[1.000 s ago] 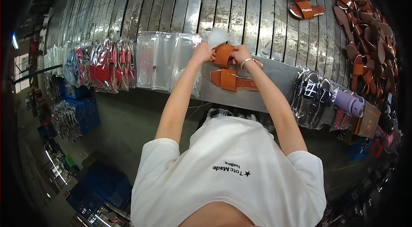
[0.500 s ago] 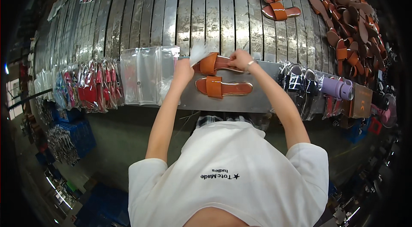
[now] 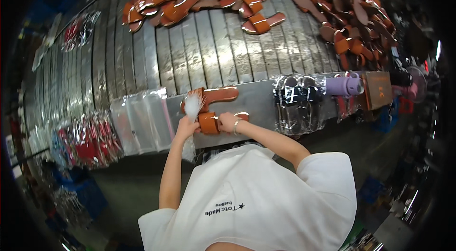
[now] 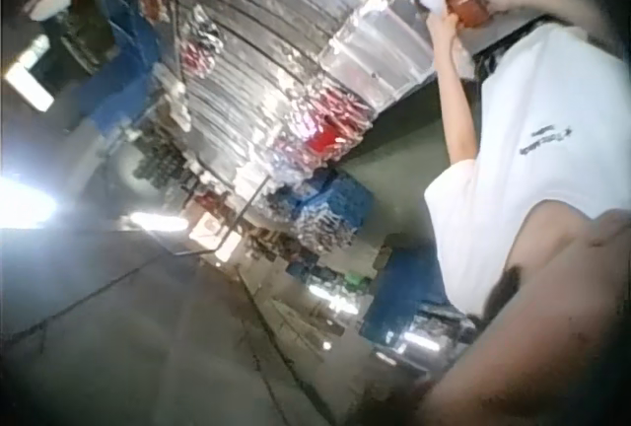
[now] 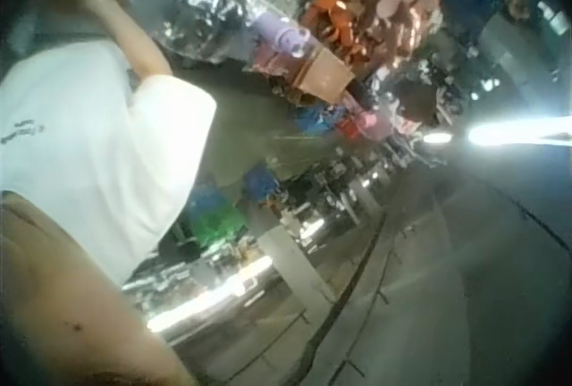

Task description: The person cleans brown leather slippers on a metal slatted table using a white brush. They pick up each slipper, brush the upper and sole surfaces, and place them back on the table. The person also handles white and black slippers, placing them into clear plastic bags.

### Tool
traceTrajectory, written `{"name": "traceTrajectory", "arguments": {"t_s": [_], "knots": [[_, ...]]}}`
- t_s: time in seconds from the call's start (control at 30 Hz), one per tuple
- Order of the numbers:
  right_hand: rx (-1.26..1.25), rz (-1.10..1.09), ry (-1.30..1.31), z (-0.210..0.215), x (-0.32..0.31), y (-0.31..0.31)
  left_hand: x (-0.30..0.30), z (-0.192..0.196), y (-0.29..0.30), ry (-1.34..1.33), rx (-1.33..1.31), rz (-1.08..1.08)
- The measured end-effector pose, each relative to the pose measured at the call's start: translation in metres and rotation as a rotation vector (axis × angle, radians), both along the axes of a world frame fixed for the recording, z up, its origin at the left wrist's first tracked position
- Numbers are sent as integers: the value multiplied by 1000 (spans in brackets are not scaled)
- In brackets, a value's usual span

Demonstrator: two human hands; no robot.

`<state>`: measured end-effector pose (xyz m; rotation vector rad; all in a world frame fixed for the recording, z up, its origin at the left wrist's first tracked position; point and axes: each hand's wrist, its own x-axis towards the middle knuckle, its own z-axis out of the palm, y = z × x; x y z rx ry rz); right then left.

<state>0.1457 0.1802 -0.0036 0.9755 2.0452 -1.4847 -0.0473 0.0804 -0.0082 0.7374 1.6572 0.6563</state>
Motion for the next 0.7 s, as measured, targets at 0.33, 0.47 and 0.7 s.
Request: {"name": "traceTrajectory", "arguments": {"t_s": [0.33,0.47,0.7], "knots": [[-112,-523,245,-18,4,-21,22,1,-5,-238,-48,247],[-174,-617,188,-20,0,-27,24,-10,-17,-296,15,327],[126,-634,141,-35,-14,-35,22,-25,-24,-340,-29,349]]}}
